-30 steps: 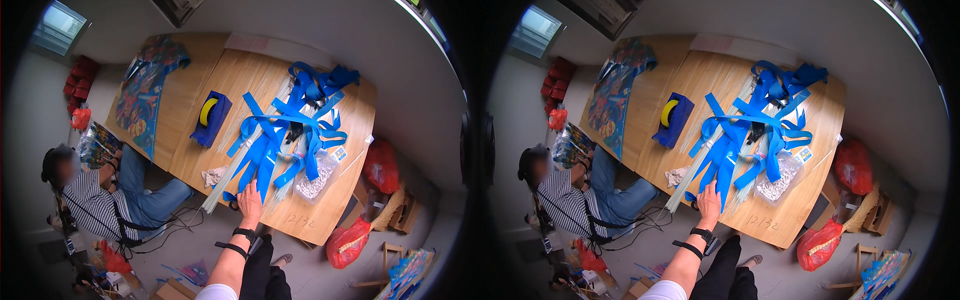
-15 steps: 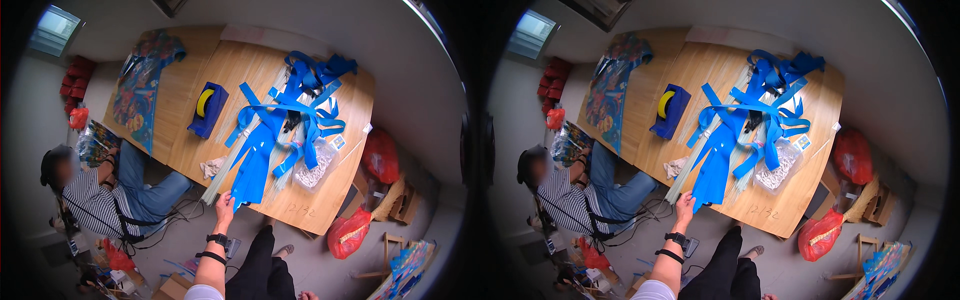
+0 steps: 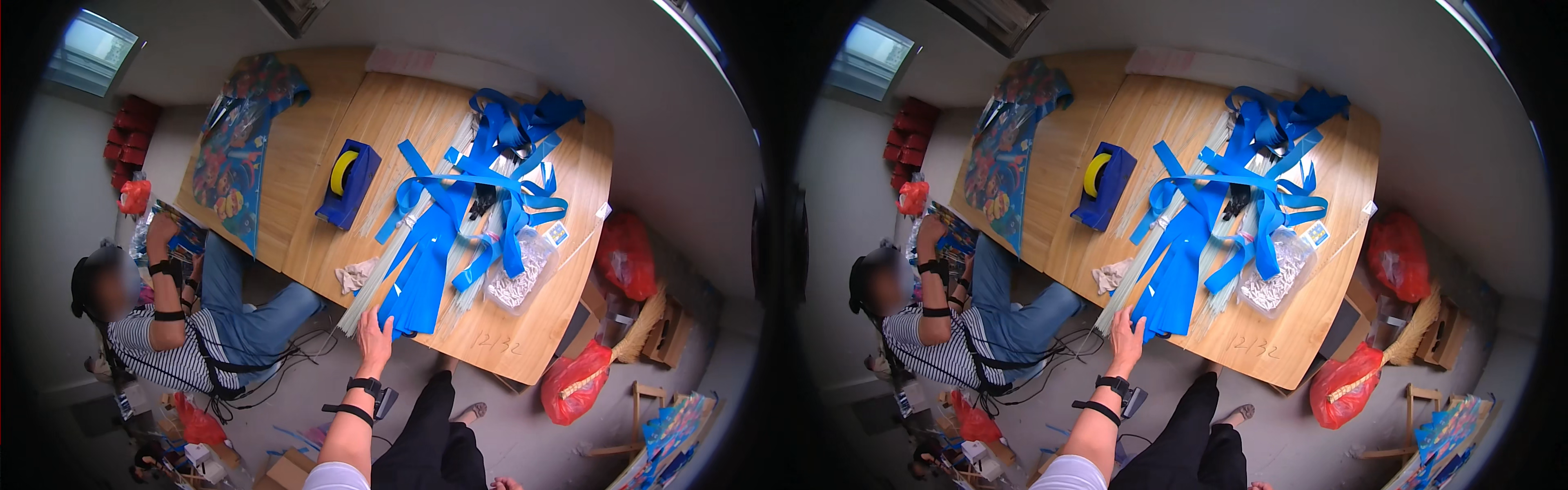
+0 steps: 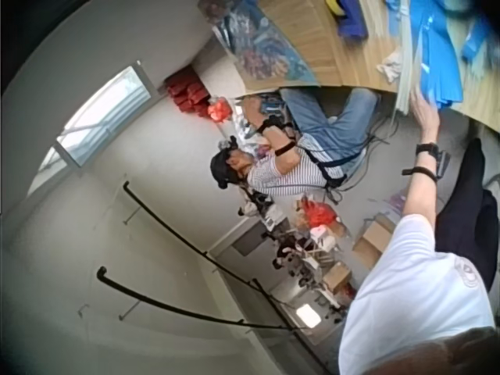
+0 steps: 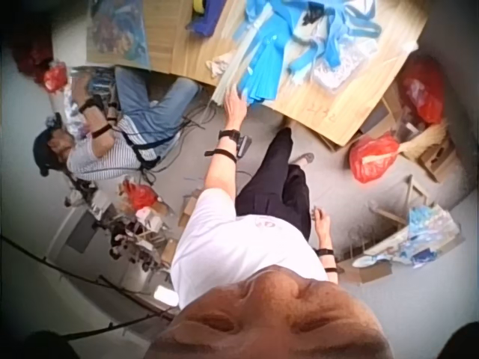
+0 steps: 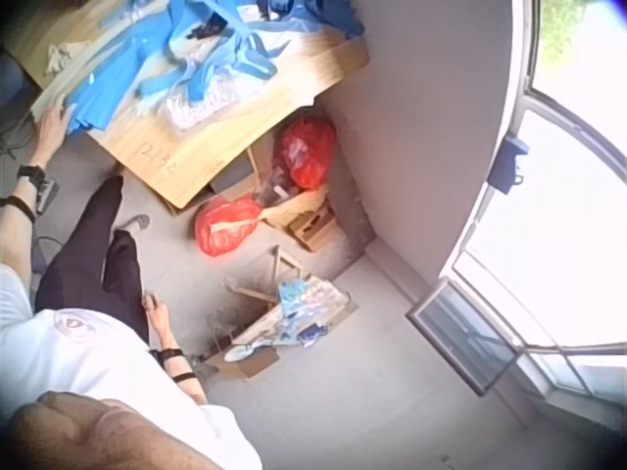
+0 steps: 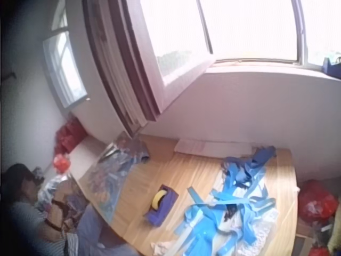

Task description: Apply adhesive tape and attach support sticks/ribbons to a plastic kite sail.

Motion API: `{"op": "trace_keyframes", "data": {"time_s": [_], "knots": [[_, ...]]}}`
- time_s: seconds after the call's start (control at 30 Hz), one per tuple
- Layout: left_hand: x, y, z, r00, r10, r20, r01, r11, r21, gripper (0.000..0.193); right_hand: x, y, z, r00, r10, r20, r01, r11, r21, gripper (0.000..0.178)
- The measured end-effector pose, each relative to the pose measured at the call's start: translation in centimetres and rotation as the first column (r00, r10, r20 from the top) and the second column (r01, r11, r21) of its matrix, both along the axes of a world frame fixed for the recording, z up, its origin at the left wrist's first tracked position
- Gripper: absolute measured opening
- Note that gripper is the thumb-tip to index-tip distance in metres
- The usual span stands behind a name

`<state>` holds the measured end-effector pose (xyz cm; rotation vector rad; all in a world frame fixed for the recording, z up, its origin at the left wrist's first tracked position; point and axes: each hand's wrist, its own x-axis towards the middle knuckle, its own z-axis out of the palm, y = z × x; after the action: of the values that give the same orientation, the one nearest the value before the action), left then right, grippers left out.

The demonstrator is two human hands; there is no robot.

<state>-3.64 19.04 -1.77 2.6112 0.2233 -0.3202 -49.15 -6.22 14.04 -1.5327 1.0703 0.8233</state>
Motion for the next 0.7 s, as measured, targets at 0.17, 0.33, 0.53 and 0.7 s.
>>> {"op": "trace_keyframes", "data": {"time_s": [0.17, 0.33, 0.53, 0.7], "knots": [[3.8, -2.6, 0.1, 0.982, 0.049, -0.181, -0.003, 0.969, 0.246, 0.054, 0.7, 0.4, 0.1, 1.0, -0.028, 0.008, 0.027, 0.999, 0.019, 0.029], [1.1, -2.4, 4.2, 0.96, 0.094, 0.263, -0.041, 0.979, -0.201, 0.09, -0.1, 1.1, -0.5, 0.988, -0.147, 0.051, 0.145, 0.989, 0.032, 0.03], [-2.6, 1.0, 16.4, 0.934, 0.281, 0.221, -0.007, 0.633, -0.774, 0.119, -0.6, 0.8, -1.1, 0.995, -0.072, 0.07, 0.071, 0.997, 0.027, 0.031], [-3.4, 1.0, 26.6, 0.939, 0.053, 0.339, 0.257, 0.547, -0.797, 0.128, 0.1, -0.1, -2.4, 0.978, 0.008, 0.208, -0.011, 1.0, 0.015, 0.031]]}}
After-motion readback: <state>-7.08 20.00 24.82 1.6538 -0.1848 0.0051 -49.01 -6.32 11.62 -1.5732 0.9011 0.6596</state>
